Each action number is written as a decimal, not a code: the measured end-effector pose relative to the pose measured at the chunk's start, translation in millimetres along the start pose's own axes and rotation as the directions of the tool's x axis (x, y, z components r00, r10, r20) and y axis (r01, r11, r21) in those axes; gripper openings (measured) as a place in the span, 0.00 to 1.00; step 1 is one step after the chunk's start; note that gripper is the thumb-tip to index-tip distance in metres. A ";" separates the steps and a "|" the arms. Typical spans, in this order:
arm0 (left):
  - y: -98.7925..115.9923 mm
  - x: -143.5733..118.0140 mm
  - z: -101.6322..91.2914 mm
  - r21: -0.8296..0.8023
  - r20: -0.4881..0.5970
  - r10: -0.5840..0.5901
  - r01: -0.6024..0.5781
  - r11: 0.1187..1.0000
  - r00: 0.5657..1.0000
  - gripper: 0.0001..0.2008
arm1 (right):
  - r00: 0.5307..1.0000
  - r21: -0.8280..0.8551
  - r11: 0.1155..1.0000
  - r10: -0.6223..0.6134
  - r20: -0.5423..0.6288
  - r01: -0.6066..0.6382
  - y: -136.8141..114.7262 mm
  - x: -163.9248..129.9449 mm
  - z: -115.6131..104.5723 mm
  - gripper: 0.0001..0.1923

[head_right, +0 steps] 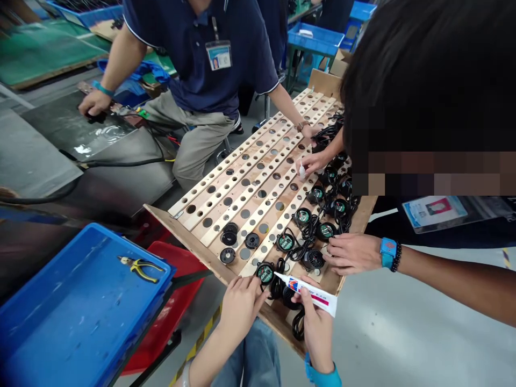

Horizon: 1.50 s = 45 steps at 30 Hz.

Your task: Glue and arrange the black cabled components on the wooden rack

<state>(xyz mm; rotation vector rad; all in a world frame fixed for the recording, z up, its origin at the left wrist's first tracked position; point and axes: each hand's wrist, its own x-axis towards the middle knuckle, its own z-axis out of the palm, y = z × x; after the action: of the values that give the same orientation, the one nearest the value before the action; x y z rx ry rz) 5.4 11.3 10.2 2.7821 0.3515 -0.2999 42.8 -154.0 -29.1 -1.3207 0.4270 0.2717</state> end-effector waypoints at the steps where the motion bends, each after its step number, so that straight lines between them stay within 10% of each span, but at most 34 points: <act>1: 4.1 3.4 -3.1 0.006 0.041 -0.075 0.075 0.997 0.996 0.13 | 0.999 -0.095 0.995 -0.017 0.028 0.019 5.7 0.1 0.2 0.38; 6: 13.6 20.9 -10.2 0.129 0.151 -0.198 0.179 0.975 0.969 0.34 | 0.993 -0.261 0.963 -0.042 0.108 0.069 15.9 0.5 2.9 0.36; 12: 4.9 37.8 -20.8 0.153 0.311 -0.216 0.175 0.973 0.926 0.15 | 0.993 -0.343 0.938 -0.010 0.115 0.049 7.1 -0.1 9.1 0.38; 19: -8.8 49.0 -24.4 0.111 0.344 -0.187 0.159 0.981 0.920 0.15 | 0.932 -0.416 0.852 -0.203 0.300 0.319 22.5 1.1 9.3 0.20; 28: -14.2 47.0 -18.8 0.081 0.311 -0.148 0.129 0.988 0.939 0.15 | 0.727 -0.429 0.592 -0.486 0.485 0.682 5.8 0.7 21.6 0.11; 45: -18.4 46.5 -20.6 0.065 0.317 -0.134 0.119 0.991 0.939 0.13 | 0.633 -0.409 0.486 -0.532 0.563 0.772 3.6 0.1 27.7 0.10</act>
<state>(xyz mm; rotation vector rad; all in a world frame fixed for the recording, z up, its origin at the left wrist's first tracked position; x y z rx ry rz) 47.8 44.7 12.8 2.6945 0.4464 -0.7896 45.5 -126.3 -27.0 -1.9440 -0.5981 -0.0326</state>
